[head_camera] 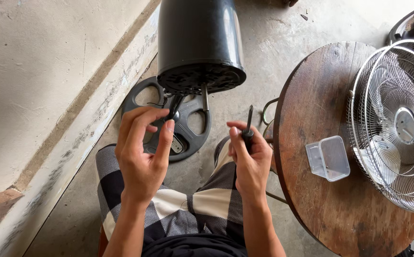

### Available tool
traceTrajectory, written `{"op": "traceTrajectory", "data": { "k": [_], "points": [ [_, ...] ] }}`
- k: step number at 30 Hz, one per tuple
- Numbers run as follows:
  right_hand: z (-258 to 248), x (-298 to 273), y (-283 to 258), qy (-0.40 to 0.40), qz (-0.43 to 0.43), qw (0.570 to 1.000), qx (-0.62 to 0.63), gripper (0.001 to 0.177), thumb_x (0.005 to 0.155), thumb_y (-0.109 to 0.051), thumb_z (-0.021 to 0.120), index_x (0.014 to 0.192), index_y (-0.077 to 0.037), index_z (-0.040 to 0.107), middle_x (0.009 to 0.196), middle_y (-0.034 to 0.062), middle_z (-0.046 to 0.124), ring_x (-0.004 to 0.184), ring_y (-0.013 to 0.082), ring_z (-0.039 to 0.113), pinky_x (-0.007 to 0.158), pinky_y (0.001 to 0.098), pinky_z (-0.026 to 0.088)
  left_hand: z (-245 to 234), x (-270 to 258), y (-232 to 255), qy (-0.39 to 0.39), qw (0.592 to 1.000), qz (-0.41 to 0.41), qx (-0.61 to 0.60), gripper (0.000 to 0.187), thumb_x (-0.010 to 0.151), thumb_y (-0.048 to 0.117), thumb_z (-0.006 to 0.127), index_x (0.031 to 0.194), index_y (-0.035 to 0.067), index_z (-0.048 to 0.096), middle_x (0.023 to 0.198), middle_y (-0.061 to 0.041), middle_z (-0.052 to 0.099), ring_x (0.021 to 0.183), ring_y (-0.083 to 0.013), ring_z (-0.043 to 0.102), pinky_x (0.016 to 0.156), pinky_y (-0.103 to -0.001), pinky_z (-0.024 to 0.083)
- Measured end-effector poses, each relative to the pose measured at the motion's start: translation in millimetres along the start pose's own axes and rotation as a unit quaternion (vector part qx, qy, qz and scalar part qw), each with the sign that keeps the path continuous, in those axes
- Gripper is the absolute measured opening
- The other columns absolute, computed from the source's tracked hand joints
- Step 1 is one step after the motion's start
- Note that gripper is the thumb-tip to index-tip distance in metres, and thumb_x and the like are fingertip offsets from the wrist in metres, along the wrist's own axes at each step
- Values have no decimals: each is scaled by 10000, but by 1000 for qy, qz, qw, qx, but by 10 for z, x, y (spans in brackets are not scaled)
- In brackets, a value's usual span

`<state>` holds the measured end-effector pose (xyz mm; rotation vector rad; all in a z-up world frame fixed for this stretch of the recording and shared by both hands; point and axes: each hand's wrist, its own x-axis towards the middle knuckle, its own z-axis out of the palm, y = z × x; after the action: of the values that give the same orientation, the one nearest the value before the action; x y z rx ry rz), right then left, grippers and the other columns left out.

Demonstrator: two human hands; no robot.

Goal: The person uses a screwdriver to remove screws from the rear housing of an electric fan. They place the screws into a small plastic container, then detach the rear grille and the motor cover, exposing the fan motor.

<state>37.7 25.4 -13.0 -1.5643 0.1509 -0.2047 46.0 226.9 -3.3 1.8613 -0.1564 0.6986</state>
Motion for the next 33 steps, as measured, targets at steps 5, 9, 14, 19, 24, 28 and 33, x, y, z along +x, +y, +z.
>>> {"op": "traceTrajectory", "data": {
  "k": [5,9,14,19,24,28,33],
  "points": [
    [98,234,-4,36,-35,999,0,258,1033,-125,646,1244,12,701,851,33,708,555,-17,428,462,179,288,77,130,-104,9,1000,10,23,244,1089,147,666,1302,32,638,1322,-111,617,1189,-206,625,903,-312,571],
    [158,380,-11,59,-49,997,26,303,1033,-131,640,1300,10,663,1047,80,751,511,-45,390,426,162,275,119,203,-151,-1,999,25,36,328,1121,166,641,1413,28,584,1433,-133,562,1303,-226,594,1025,-333,574],
    [207,476,-10,54,-59,997,19,362,1038,-133,625,1371,10,623,1176,124,756,521,-44,405,424,162,295,171,267,-151,3,1000,24,11,392,1127,181,620,1474,20,531,1468,-144,534,1331,-242,590,1064,-340,591],
    [262,506,-15,57,-41,997,30,370,1034,-142,619,1377,-4,623,1189,127,759,493,-55,358,418,153,278,217,287,-112,4,1000,6,-3,398,1113,186,621,1460,14,533,1423,-150,534,1288,-236,597,1055,-341,597],
    [311,534,-14,83,-33,995,48,339,1012,-116,645,1331,-3,643,1102,94,772,493,-45,371,411,155,282,247,277,-111,13,1000,1,1,405,1091,177,638,1443,7,533,1401,-148,533,1271,-235,588,1043,-337,594],
    [331,532,0,83,-59,993,55,295,1021,-72,671,1303,14,668,999,32,726,563,-39,416,437,156,287,279,256,-118,17,1000,-9,-1,414,1078,169,646,1438,0,529,1394,-163,519,1275,-236,583,1048,-330,600],
    [325,572,29,89,-79,991,55,251,1006,-43,673,1253,6,680,983,28,745,571,-37,442,440,153,292,294,235,-116,22,1000,-11,5,431,1061,160,655,1431,-20,526,1353,-166,532,1250,-236,588,1041,-331,592]
  ]
}}
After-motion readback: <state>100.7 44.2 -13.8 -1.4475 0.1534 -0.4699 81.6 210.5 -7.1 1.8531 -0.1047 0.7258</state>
